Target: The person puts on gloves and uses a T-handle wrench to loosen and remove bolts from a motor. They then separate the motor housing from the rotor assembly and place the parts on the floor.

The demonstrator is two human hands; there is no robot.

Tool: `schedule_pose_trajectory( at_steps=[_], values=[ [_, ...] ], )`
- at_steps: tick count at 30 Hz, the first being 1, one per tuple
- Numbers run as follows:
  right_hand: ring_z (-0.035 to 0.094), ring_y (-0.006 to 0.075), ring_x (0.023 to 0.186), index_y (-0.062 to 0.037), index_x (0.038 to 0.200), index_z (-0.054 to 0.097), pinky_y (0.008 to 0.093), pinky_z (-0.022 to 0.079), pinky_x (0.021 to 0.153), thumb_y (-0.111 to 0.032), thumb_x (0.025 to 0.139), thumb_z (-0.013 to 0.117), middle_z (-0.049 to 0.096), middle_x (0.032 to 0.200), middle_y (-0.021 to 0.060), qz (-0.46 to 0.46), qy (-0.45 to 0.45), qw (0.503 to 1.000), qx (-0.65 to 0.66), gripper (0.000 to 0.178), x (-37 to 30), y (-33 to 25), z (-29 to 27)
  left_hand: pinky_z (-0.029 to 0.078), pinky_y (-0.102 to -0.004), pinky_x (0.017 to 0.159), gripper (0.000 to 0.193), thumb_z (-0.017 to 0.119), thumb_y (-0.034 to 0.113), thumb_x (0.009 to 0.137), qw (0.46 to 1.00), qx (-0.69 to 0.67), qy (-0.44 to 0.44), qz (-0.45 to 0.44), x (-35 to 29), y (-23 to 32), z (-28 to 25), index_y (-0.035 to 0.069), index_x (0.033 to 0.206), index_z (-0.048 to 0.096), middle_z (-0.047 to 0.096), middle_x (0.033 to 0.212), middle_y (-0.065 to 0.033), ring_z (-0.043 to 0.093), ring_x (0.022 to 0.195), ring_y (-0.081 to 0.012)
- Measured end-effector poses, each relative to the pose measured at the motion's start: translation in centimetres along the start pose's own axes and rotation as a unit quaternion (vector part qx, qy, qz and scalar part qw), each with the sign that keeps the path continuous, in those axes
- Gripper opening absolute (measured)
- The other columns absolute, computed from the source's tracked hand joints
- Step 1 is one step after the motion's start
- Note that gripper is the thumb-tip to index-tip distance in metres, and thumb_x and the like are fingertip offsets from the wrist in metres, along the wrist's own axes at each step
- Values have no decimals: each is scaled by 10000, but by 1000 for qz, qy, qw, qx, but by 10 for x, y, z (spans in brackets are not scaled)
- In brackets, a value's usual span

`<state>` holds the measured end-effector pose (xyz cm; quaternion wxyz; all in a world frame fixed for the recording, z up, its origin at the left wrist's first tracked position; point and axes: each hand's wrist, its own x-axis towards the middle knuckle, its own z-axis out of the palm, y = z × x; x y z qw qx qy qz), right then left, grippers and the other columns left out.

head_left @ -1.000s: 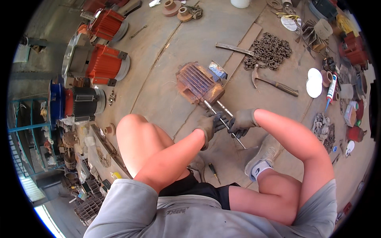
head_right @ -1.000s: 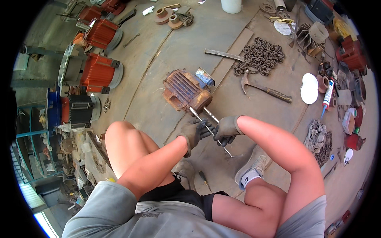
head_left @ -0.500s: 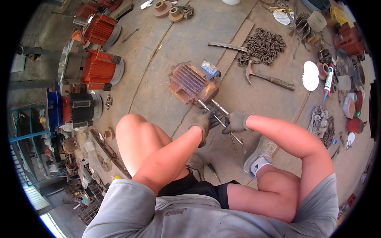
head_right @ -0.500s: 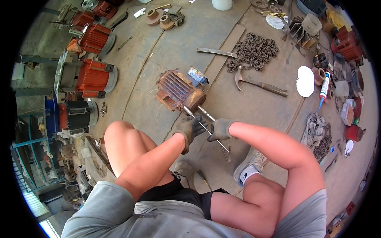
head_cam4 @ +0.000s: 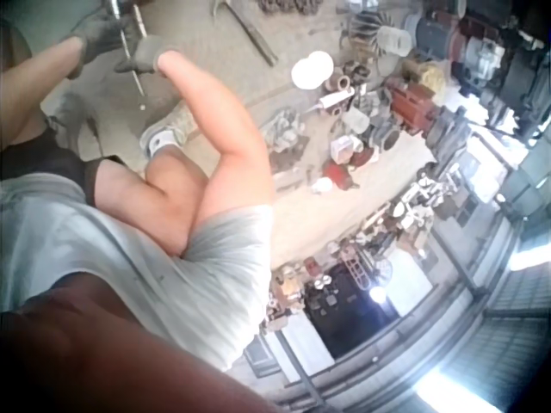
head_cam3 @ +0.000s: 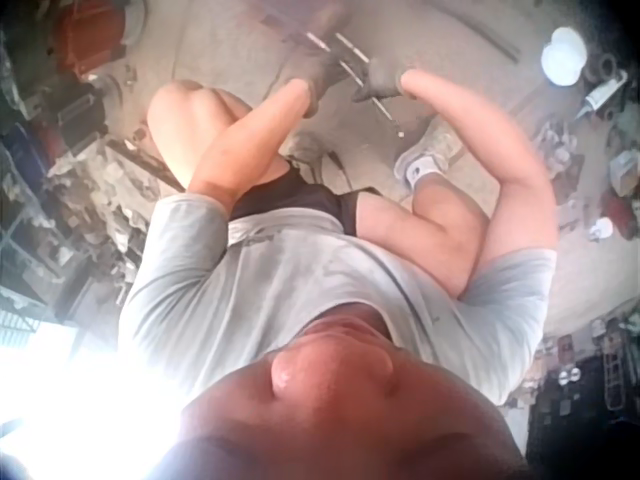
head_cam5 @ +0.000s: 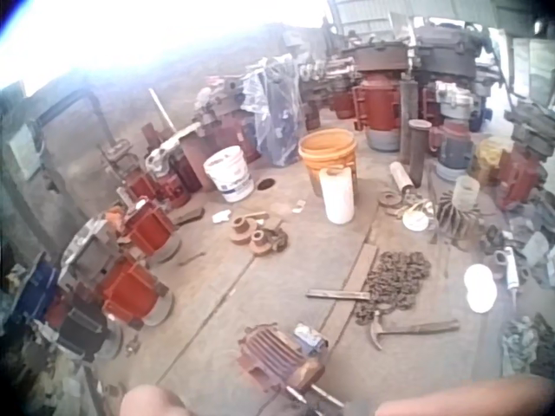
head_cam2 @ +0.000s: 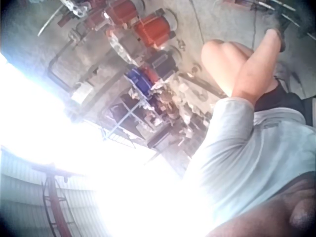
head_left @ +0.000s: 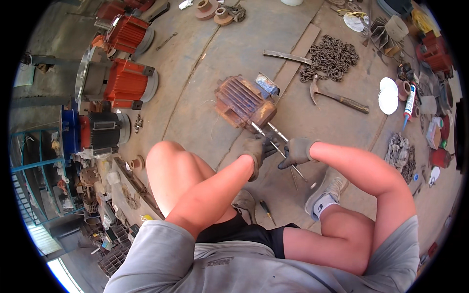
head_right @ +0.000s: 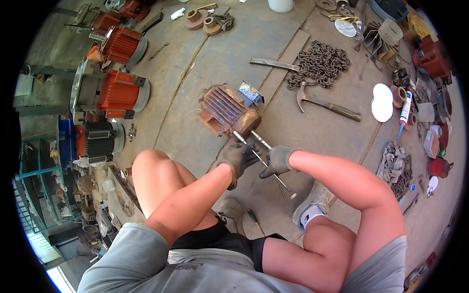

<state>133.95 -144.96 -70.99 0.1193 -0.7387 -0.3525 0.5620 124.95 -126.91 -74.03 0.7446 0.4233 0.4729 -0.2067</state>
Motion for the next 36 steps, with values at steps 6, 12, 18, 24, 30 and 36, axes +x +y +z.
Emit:
schedule_pose_trajectory(
  at_steps=[6, 12, 18, 24, 30, 36],
  values=[
    [722, 177, 733, -39, 921, 800, 380, 577, 685, -358, 894, 759, 787, 914, 90, 0, -70, 963, 261, 323, 15, 26, 11, 556, -482, 1071, 360, 536, 168, 1109, 993, -83, -83, 7, -2, -1, -1, -28, 1411, 547, 668, 1341, -215, 669, 1236, -361],
    [725, 172, 744, -36, 972, 792, 371, 578, 698, -330, 867, 803, 785, 877, 69, 13, -31, 993, 117, 313, -1, 11, -4, 563, -466, 1054, 445, 685, 305, 1058, 997, 49, 32, -47, -10, 9, 12, -2, 1364, 582, 665, 1309, -202, 654, 1221, -339],
    [740, 180, 764, -25, 1062, 785, 390, 591, 739, -320, 867, 804, 794, 906, 87, -5, 20, 994, 111, 354, -3, 15, 6, 582, -480, 1024, 345, 716, 226, 1037, 1000, -3, -8, 7, 10, -6, -10, -9, 1266, 612, 687, 1204, -169, 692, 1146, -329],
    [752, 172, 771, -15, 1092, 771, 363, 605, 700, -282, 911, 764, 803, 933, 77, 13, -98, 946, 308, 322, 4, 33, 14, 556, -479, 1064, 355, 603, 200, 1091, 996, -63, -54, 20, -8, 0, 0, -32, 1359, 588, 687, 1260, -170, 689, 1165, -340],
    [752, 187, 748, -30, 941, 795, 377, 597, 673, -341, 889, 796, 798, 886, 89, 23, -25, 979, 200, 316, -4, 23, 14, 547, -471, 1073, 433, 690, 289, 1052, 998, 54, 36, -26, -20, 11, 18, 2, 1366, 609, 683, 1281, -169, 677, 1187, -341],
    [728, 176, 742, -55, 867, 792, 361, 585, 685, -376, 864, 829, 788, 872, 90, 13, 9, 996, 88, 323, -4, 15, 11, 570, -473, 1053, 414, 702, 207, 1040, 1000, -13, 14, -13, 0, 1, 2, -36, 1359, 599, 686, 1286, -177, 699, 1150, -346]
  ],
)
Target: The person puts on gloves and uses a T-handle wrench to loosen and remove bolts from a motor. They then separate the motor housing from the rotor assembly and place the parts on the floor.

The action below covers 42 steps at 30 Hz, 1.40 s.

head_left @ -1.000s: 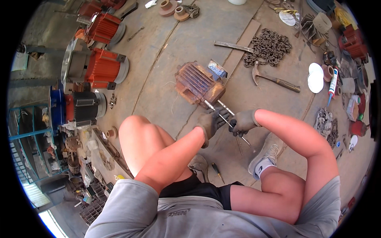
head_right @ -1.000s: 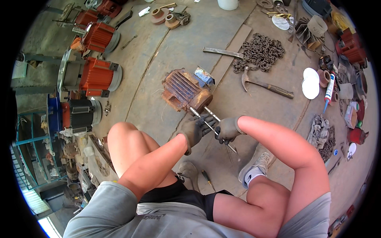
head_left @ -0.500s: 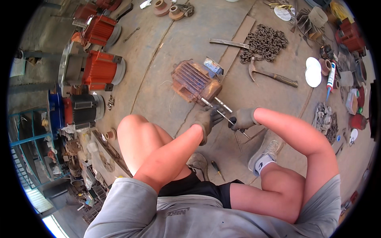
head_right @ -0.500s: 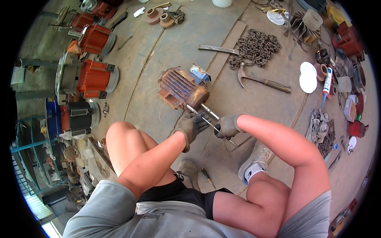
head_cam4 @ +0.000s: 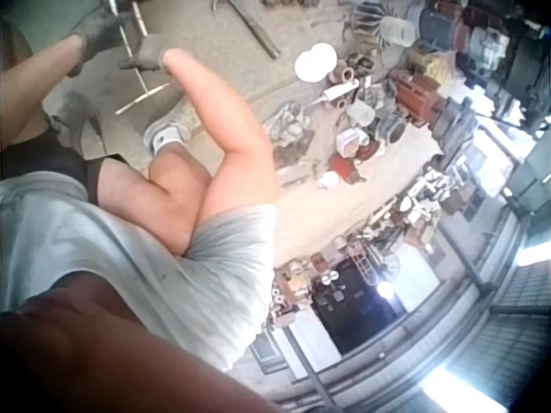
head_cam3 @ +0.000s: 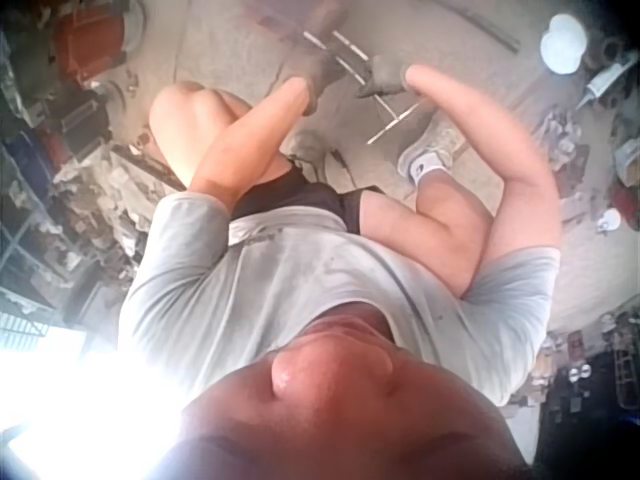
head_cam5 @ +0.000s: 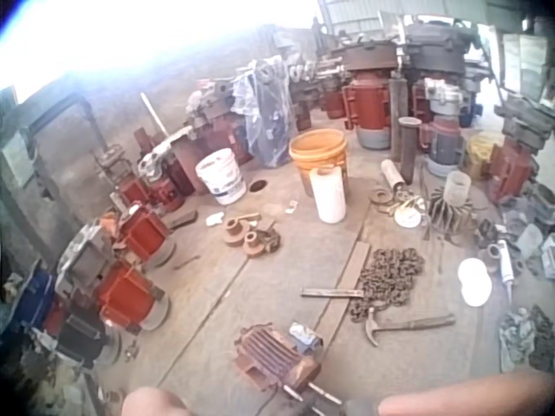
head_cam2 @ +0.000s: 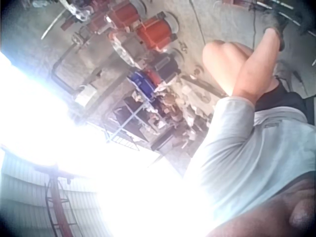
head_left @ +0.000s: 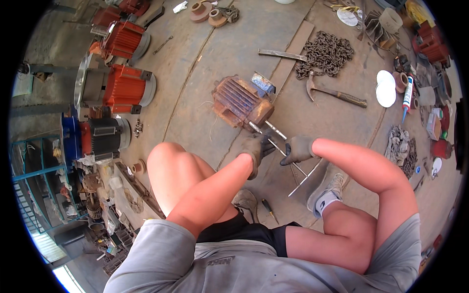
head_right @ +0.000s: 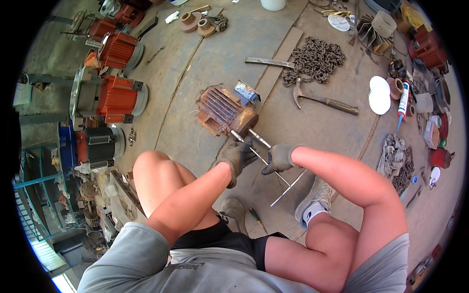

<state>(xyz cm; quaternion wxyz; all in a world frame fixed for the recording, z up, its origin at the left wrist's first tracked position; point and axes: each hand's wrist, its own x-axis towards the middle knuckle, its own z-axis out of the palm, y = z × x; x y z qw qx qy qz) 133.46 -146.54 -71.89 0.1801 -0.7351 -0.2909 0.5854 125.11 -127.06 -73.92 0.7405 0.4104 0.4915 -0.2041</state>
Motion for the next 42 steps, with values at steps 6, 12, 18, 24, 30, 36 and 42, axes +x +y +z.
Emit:
schedule_pose_trajectory(
  at_steps=[6, 12, 18, 24, 30, 36, 42],
  values=[
    [740, 162, 763, -48, 858, 786, 336, 592, 697, -358, 867, 824, 792, 897, 100, 26, -93, 970, 221, 313, 11, 18, 1, 568, -491, 1061, 387, 619, 156, 1078, 996, -61, -63, 23, -8, 0, 5, -52, 1400, 564, 683, 1306, -190, 698, 1161, -354],
    [750, 146, 776, -51, 866, 795, 352, 602, 709, -336, 863, 823, 790, 893, 117, -3, 38, 999, -20, 287, 2, 10, 6, 558, -495, 1075, 414, 623, 184, 1078, 997, 67, 28, -26, -22, 14, 22, -41, 1419, 557, 673, 1329, -192, 691, 1179, -354],
    [750, 253, 763, -28, 878, 790, 383, 601, 735, -402, 851, 793, 785, 909, 158, -12, -24, 996, 89, 375, 3, 3, 4, 557, -492, 1073, 337, 616, 184, 1079, 999, -20, -27, 15, -2, -2, -2, -28, 1340, 590, 682, 1285, -165, 691, 1185, -343],
    [747, 341, 791, -41, 927, 803, 409, 605, 780, -444, 815, 799, 787, 955, 192, -12, -19, 995, 102, 419, 22, 29, 10, 565, -494, 1050, 320, 642, 232, 1070, 998, -41, -50, 16, -8, 0, 6, -6, 1283, 629, 693, 1192, -136, 682, 1169, -310],
    [754, 370, 927, -52, 987, 811, 460, 592, 867, -482, 761, 842, 790, 997, 193, -5, 98, 994, -57, 487, 5, 9, 12, 601, -470, 969, 290, 695, 276, 1045, 997, 72, 39, -16, -11, 7, 12, 45, 1217, 655, 695, 1158, -107, 694, 1055, -272],
    [752, 350, 906, -52, 1030, 799, 459, 583, 860, -403, 831, 778, 794, 968, 177, -61, 76, 995, -3, 404, 17, 22, 19, 599, -474, 982, 275, 629, 174, 1076, 1000, 13, -17, 16, 6, 0, -3, 34, 1312, 619, 706, 1183, -121, 716, 1063, -293],
    [751, 300, 830, -82, 1006, 810, 432, 580, 813, -294, 845, 745, 801, 943, 132, -3, -7, 996, 85, 274, 12, 22, 10, 577, -491, 1035, 351, 597, 161, 1086, 997, -42, -55, 17, -10, 6, 4, 7, 1399, 556, 688, 1274, -171, 696, 1178, -341]
  ],
)
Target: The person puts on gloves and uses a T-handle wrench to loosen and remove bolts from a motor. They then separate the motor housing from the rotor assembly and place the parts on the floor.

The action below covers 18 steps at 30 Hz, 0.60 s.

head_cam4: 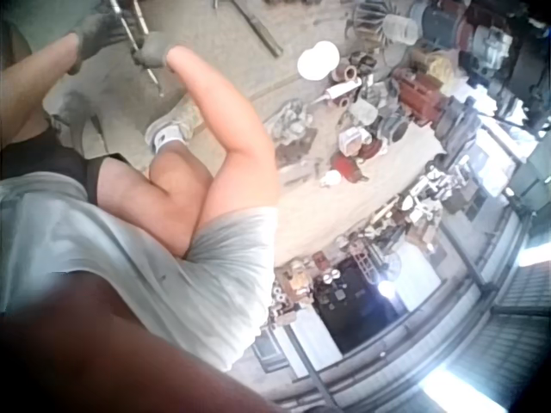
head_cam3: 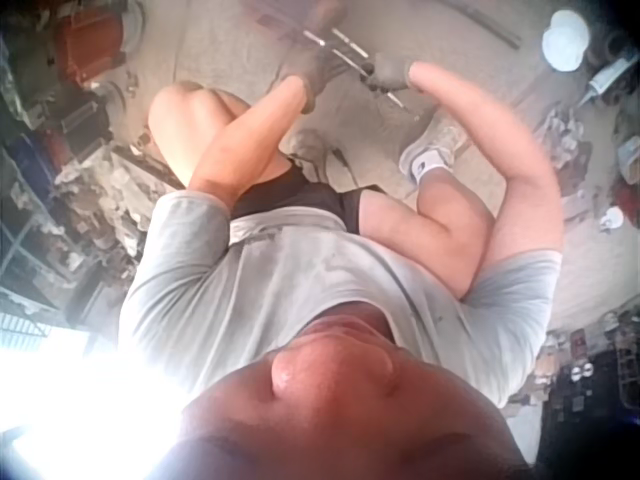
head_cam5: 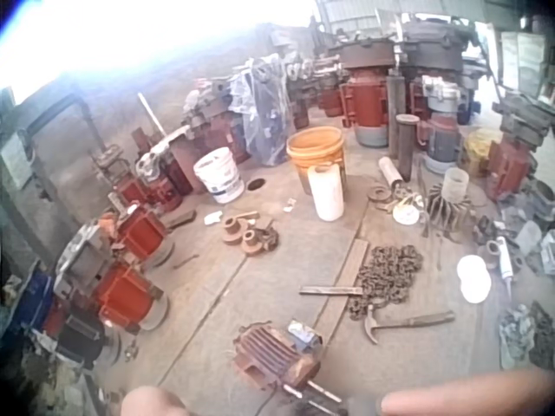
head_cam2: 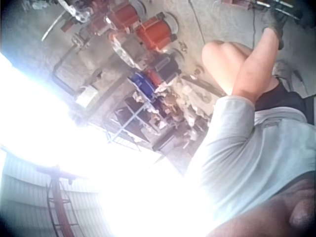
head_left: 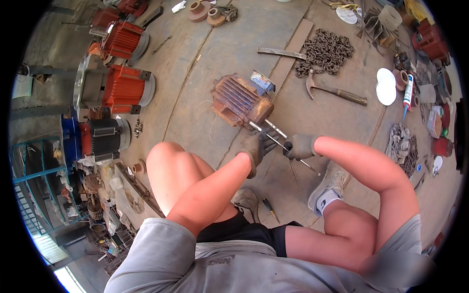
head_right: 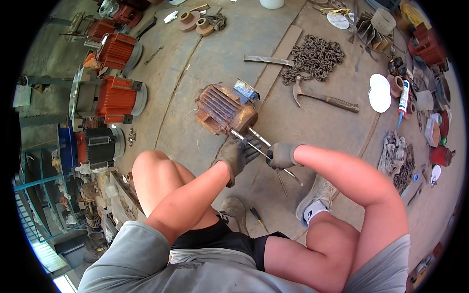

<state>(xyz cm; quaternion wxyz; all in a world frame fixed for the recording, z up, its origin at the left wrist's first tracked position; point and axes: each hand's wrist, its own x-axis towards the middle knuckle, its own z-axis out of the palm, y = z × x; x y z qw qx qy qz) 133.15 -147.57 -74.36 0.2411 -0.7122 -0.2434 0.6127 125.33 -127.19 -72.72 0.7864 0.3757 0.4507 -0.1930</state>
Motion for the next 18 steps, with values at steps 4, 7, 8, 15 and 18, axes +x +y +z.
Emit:
schedule_pose_trajectory(
  at_steps=[4, 7, 8, 15, 18],
  values=[
    [758, 322, 856, -68, 943, 806, 439, 588, 827, -365, 812, 802, 797, 942, 148, -14, 67, 995, -67, 324, -6, -1, 7, 576, -489, 1033, 490, 702, 262, 1041, 993, 95, 54, -38, -5, 6, 8, 28, 1436, 532, 662, 1331, -181, 676, 1223, -344],
    [759, 352, 930, -67, 988, 804, 455, 589, 875, -464, 769, 849, 795, 991, 164, -4, 105, 985, -134, 456, -16, -14, 7, 589, -476, 995, 562, 778, 321, 993, 985, 139, 93, -40, -3, 5, 10, 48, 1419, 536, 672, 1302, -178, 690, 1151, -325],
    [756, 355, 953, -69, 1006, 801, 461, 586, 888, -489, 757, 856, 792, 1010, 170, 6, 105, 985, -135, 491, -17, -17, 9, 594, -471, 978, 580, 801, 337, 976, 985, 138, 98, -34, -1, 4, 9, 53, 1409, 540, 679, 1283, -176, 699, 1115, -318],
    [753, 353, 989, -74, 1045, 785, 470, 584, 908, -446, 836, 786, 786, 1057, 183, -11, 64, 993, -96, 426, -17, -20, 6, 599, -475, 990, 410, 699, 245, 1048, 996, 78, 43, 3, 22, -6, -15, 10, 1354, 561, 710, 1207, -170, 722, 1102, -311],
    [760, 343, 919, -70, 1017, 793, 448, 592, 883, -344, 871, 737, 797, 993, 162, -4, 6, 1000, -24, 315, -15, -18, -4, 590, -475, 1018, 351, 617, 208, 1090, 999, 47, 13, 4, 16, -2, -8, -21, 1351, 565, 702, 1252, -180, 715, 1141, -314]
  ],
)
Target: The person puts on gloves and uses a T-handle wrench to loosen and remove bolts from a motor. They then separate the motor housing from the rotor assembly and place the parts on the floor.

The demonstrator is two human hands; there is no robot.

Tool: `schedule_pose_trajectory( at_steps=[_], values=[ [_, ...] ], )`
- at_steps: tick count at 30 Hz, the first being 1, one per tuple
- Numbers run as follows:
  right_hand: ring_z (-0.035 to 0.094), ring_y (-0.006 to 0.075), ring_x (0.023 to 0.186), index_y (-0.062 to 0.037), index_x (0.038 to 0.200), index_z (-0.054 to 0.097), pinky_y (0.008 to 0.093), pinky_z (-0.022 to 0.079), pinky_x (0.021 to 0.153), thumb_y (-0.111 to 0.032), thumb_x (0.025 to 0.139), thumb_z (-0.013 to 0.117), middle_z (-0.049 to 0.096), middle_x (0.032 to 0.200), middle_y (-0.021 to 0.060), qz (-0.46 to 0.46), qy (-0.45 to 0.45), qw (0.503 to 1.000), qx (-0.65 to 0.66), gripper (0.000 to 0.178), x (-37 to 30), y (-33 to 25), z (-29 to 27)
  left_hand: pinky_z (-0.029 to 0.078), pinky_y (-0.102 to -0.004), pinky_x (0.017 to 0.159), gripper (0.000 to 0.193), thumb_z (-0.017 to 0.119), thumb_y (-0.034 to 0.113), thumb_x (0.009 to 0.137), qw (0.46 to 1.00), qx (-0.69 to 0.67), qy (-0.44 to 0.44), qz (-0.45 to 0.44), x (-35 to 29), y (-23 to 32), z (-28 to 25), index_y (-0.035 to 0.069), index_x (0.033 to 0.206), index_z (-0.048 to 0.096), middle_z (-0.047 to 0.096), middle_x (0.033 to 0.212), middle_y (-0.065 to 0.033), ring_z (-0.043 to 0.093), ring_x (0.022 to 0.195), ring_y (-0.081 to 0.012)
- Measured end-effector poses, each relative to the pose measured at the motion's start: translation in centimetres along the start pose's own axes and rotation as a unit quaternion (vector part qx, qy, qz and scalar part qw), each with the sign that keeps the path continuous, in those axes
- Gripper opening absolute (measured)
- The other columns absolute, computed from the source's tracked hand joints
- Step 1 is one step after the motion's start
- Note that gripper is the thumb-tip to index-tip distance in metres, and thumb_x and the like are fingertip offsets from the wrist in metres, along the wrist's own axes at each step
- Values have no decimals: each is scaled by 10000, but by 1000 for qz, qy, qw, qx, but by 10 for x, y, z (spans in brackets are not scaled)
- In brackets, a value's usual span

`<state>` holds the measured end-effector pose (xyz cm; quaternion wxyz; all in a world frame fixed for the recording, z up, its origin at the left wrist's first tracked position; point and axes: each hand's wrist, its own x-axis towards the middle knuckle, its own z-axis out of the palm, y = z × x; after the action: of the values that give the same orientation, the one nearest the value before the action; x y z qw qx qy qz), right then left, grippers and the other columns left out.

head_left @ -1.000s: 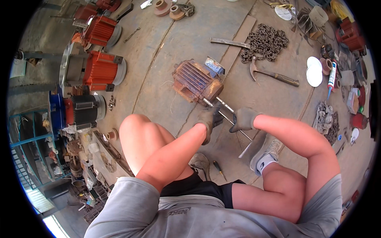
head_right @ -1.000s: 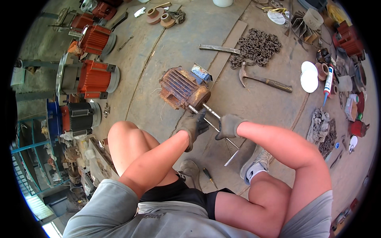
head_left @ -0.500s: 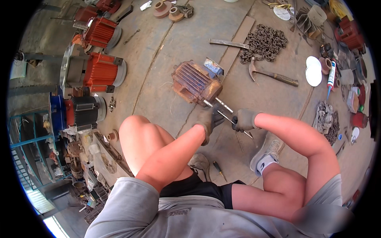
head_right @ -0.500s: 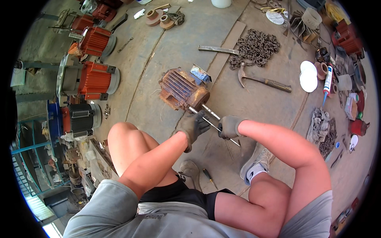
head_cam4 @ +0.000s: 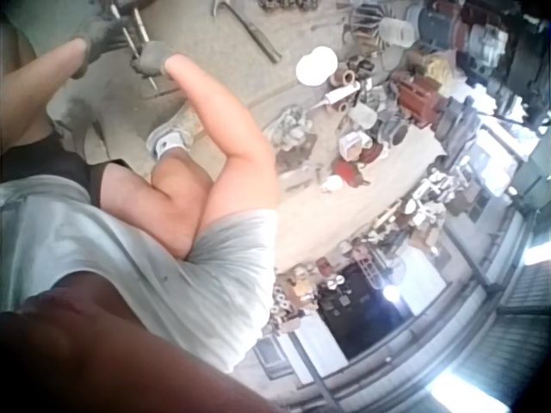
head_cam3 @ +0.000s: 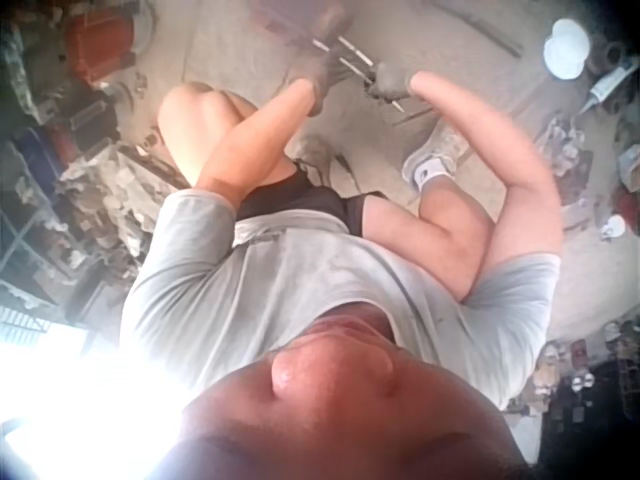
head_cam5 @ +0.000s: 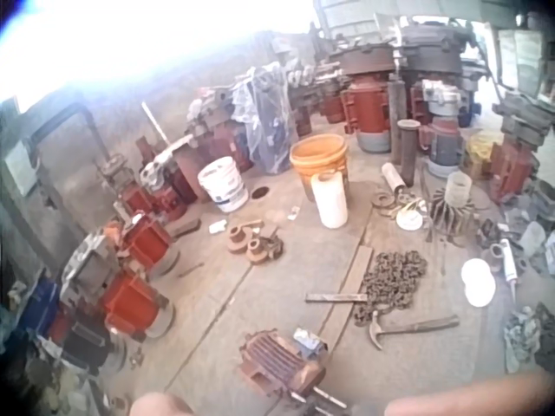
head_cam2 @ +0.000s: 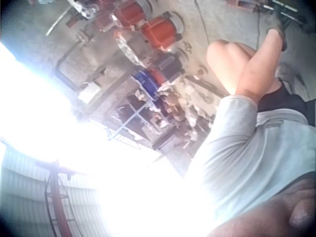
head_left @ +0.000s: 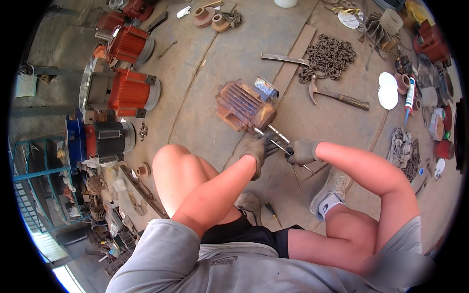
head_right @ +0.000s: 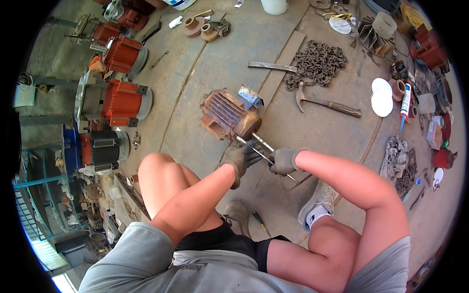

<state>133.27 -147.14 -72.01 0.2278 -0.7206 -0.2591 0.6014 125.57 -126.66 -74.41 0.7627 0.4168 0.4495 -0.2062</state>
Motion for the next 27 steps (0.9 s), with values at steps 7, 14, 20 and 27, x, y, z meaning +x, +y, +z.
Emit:
schedule_pose_trajectory(
  at_steps=[7, 14, 20, 27],
  values=[
    [759, 337, 866, -64, 951, 805, 434, 593, 859, -341, 817, 781, 800, 954, 158, 0, 62, 993, -102, 308, 6, 5, -3, 579, -468, 1036, 379, 618, 235, 1088, 999, 12, 30, -16, -15, 9, 14, -1, 1379, 564, 649, 1363, -205, 663, 1242, -329],
    [763, 336, 966, -63, 1077, 782, 459, 587, 884, -424, 805, 811, 798, 1010, 173, -32, 141, 986, -84, 453, 8, 4, 10, 590, -458, 1001, 289, 644, 215, 1070, 999, -12, 40, -4, -1, 0, -6, 39, 1292, 586, 681, 1219, -151, 690, 1163, -316],
    [791, 250, 873, -50, 1046, 779, 415, 600, 857, -280, 881, 705, 811, 957, 122, 19, -21, 1000, 10, 292, 6, -8, -7, 577, -457, 1017, 229, 563, 145, 1087, 998, -55, -32, -10, -9, 1, 2, 15, 1274, 586, 688, 1218, -130, 701, 1147, -307],
    [780, 199, 808, -52, 1016, 783, 390, 595, 786, -183, 899, 670, 809, 907, 101, -20, 23, 999, -17, 209, 9, 4, 4, 552, -472, 1044, 450, 572, 236, 1095, 1000, -6, 16, 5, -10, 5, 3, 58, 1498, 479, 669, 1319, -155, 672, 1208, -344]
  ],
)
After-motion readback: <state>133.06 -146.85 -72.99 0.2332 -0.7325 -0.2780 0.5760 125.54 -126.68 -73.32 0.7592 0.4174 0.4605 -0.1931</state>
